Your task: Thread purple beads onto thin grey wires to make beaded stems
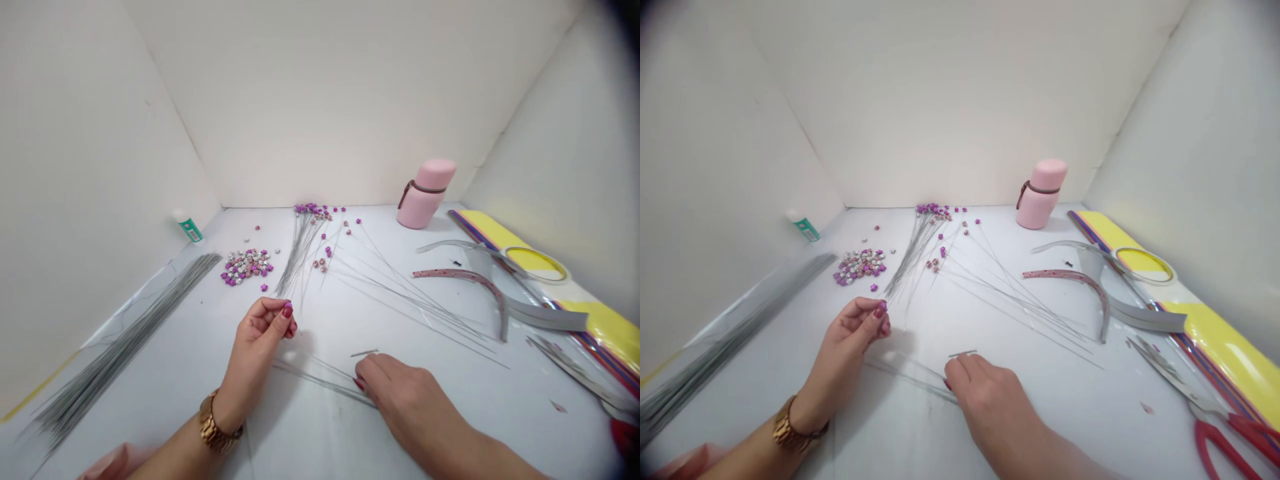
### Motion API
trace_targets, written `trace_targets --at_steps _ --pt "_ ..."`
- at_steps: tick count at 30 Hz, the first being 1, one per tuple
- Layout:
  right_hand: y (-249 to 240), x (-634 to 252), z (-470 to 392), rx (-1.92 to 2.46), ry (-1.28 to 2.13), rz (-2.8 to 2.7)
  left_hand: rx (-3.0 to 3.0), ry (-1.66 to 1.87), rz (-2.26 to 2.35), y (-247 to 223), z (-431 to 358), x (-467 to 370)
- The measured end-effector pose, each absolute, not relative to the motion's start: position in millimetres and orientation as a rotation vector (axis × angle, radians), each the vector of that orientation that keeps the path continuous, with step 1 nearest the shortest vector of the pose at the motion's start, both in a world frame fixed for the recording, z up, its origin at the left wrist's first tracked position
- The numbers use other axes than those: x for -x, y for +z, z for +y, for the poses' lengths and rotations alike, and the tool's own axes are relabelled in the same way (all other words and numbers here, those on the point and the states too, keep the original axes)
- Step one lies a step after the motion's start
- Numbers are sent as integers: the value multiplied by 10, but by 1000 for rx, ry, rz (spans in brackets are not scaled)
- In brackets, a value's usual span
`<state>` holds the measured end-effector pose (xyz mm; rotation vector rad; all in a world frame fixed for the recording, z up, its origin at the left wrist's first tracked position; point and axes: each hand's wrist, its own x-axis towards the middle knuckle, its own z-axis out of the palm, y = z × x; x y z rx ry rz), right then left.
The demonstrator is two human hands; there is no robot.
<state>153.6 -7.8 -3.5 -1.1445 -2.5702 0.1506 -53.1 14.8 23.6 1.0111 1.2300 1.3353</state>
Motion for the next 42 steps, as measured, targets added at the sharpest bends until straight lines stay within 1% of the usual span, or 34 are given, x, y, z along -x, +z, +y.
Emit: trace_targets --at_steps 5,13,19,24,27,31,33,42 --pt "25 -1581 -59 1075 106 -2541 -1180 1417 1354 265 220 614" --pt "63 -1588 -22 1119 55 -2542 -1043 1144 1277 171 128 456" --pt "91 -1521 -57 1096 329 -2596 -968 997 1199 117 -3 277" --pt "130 -1497 -91 1110 588 -2559 -931 943 1090 53 -63 193" --pt "163 -1497 -101 1107 660 -2488 -965 960 1116 75 -50 223" --pt "174 -1523 -84 1088 507 -2308 -1102 1079 1238 173 -13 311" --pt "172 -1548 -74 1068 441 -2270 -1107 1083 1253 220 -8 333" --pt "242 -1618 -91 910 248 -2265 -592 891 869 287 -121 241"
